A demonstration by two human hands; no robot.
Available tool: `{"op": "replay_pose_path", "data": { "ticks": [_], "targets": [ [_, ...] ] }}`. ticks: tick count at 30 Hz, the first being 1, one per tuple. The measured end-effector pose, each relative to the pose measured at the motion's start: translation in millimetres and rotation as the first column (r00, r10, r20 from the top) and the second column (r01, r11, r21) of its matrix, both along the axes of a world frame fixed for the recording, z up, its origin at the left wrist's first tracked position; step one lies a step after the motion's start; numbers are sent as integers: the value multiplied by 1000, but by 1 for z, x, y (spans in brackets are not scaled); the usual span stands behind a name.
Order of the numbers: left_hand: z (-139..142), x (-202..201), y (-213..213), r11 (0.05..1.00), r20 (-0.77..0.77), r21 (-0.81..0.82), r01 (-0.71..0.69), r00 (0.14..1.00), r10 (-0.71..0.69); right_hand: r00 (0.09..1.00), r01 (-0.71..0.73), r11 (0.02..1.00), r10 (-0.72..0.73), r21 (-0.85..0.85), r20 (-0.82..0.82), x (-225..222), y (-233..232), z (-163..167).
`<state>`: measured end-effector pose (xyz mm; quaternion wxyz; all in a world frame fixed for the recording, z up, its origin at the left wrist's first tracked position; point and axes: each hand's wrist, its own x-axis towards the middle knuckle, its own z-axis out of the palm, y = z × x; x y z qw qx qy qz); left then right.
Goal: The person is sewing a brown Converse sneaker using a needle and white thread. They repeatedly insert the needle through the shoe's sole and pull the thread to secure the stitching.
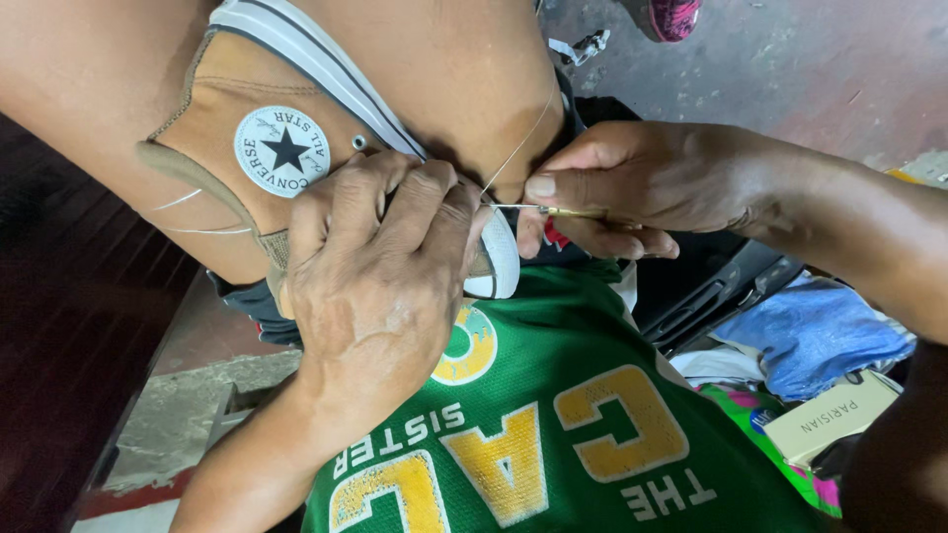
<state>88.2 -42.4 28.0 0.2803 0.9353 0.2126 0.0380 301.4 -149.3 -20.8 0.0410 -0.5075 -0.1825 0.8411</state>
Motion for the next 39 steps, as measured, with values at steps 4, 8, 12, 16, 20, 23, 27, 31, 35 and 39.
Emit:
{"op": "replay_pose_path", "data": {
  "ticks": [4,8,12,16,20,23,27,31,35,39],
  "targets": [
    [-1,-2,-1,1000,-5,-9,-4,1000,4,993,-51,824,-18,564,116,1,-4,4],
    [-1,-3,-1,1000,3,-6,-9,1000,9,737,-618,318,-84,719,671,-5,-16,16],
    [0,-4,0,1000,0,-9,-16,1000,16,507,-862,-188,-319,471,801,-5,-21,23],
    [-1,-5,0,999,18,-24,-32,999,33,461,-884,-249,-322,396,827,-5,-21,24],
    [-2,-6,0,999,34,-38,-29,999,30,809,-497,588,49,638,586,-10,-15,20],
    [-2,-9,1,999,20,-34,6,1000,-5,938,-300,930,247,212,243,-2,-5,7],
    [-4,-13,2,1000,-15,-29,-5,1000,4,933,-277,959,284,-62,222,21,-6,6],
    [-3,-13,1,996,-18,-89,-25,1000,24,877,-377,908,286,183,386,29,-22,18],
    [3,-10,0,991,-8,-137,-4,1000,3,834,-421,868,256,263,488,29,-31,27],
    [8,-5,-4,994,29,-108,-15,999,18,859,-363,839,133,406,494,26,-32,30]
  ]
}}
